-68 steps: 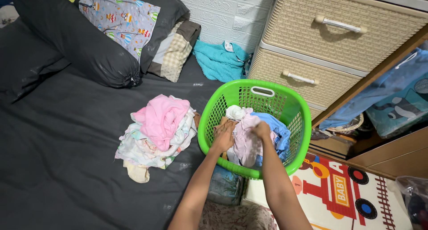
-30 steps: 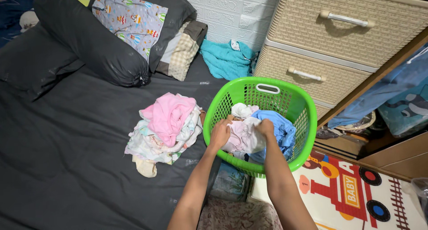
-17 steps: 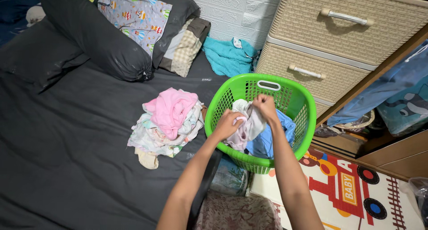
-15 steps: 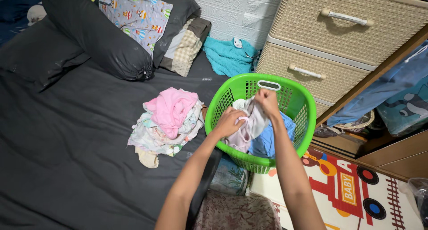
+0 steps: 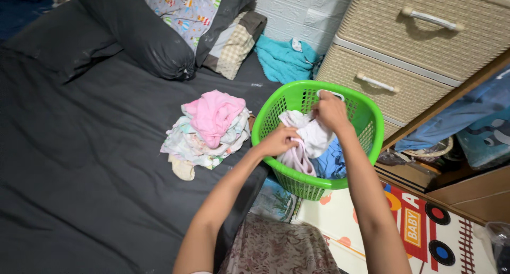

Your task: The person removes various garments from a green laundry basket and places them onto a bed. They handle shirts, pants, and other clothing items one by one, creating a growing pile on the mattress.

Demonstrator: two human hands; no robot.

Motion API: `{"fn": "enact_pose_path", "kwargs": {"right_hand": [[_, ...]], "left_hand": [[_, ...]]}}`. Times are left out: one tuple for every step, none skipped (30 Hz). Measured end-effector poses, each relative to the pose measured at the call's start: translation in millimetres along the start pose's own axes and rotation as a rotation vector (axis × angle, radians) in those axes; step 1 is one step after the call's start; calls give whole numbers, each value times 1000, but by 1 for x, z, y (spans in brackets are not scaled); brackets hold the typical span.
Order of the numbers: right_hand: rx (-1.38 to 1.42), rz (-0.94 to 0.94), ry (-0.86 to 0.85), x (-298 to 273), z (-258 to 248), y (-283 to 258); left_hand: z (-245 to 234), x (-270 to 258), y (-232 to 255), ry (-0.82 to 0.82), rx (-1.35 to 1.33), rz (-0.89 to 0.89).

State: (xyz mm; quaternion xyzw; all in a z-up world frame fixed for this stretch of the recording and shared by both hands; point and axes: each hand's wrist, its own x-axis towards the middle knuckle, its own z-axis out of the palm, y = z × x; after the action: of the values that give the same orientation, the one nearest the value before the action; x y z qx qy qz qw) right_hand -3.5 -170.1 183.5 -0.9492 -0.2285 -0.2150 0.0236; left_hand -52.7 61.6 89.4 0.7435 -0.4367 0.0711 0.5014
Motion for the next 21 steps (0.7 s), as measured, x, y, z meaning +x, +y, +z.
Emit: {"fn": "enact_pose_path", "kwargs": {"right_hand": [[-50,42,11,-3,8,6],[-100,84,25,-3,16,11],[-150,127,40,-2,23,14],[-183,119,36,-1,29,16],[-217,112,33,1,33,15],[-252,105,31,3,34,12],[-314,89,32,7,32,8],[-375,73,37,13,27,2],[-436,57,42,20,19,-5],[-404,55,92,25,10,-13],[-372,54,142,29,-2,-20],[-339,55,193,34,-13,-27],[-256,74,216,38,-24,-34],[-173,93,243,44,-33,-40],[-89,113,268,50,-41,-46],[109,117,184,56,-47,-53],[305,117,98,63,-50,-60],[499,117,7,66,-52,-66],[557,79,-15,68,-48,-77],[612,39,-34,73,-43,-92],[667,-1,-53,76,-39,-105]], "left_hand": [[-10,-3,4,-41,-65,-76],[-21,-3,9,-82,-127,-149],[-30,0,17,-144,-141,-134],[-36,3,26,-206,-158,-122],[-43,5,34,-268,-175,-109],[-51,6,43,-308,-6,-177],[-59,7,51,-347,163,-246],[-69,9,58,-385,334,-315],[-79,14,64,-322,518,-280],[-88,17,68,-261,697,-243],[-97,20,72,-199,876,-203],[-109,25,75,-190,912,-221],[-122,28,78,-182,948,-239],[-134,29,82,-80,895,-194],[-146,28,86,22,840,-149],[-159,26,92,120,785,-102],[-171,25,98,167,774,-87],[-181,26,103,213,761,-71],[-190,26,109,260,748,-56],[-200,27,114,310,749,3],[-209,28,119,359,749,63]]}}
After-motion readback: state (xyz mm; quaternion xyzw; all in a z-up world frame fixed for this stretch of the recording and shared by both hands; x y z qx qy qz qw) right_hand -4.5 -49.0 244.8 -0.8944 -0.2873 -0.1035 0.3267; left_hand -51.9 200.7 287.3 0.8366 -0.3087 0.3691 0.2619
